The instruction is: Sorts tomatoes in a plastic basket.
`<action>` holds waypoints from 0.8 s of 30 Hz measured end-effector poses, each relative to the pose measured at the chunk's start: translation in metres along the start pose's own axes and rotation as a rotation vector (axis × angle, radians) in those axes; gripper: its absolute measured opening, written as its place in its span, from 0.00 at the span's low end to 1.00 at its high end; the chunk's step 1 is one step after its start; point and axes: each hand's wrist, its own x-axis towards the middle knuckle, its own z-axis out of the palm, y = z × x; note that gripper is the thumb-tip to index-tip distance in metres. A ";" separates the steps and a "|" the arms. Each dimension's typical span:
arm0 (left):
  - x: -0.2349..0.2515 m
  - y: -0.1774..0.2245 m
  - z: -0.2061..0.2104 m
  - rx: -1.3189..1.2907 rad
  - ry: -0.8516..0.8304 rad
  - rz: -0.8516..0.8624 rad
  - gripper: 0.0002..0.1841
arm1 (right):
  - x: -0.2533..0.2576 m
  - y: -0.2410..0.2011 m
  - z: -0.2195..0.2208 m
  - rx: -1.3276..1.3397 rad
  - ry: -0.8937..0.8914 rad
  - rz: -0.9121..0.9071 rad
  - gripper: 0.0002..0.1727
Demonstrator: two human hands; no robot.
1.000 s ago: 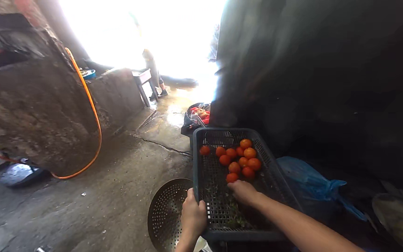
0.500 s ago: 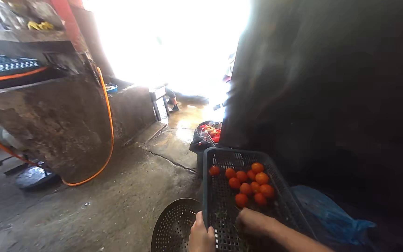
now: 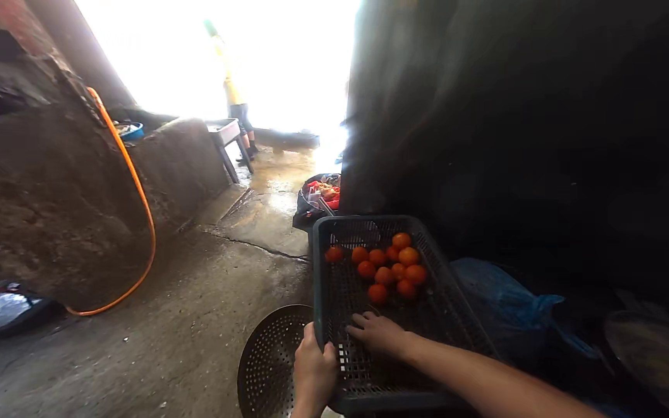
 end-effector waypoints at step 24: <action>-0.005 -0.001 0.003 0.030 -0.030 -0.037 0.29 | -0.019 0.091 -0.001 0.208 0.231 0.610 0.35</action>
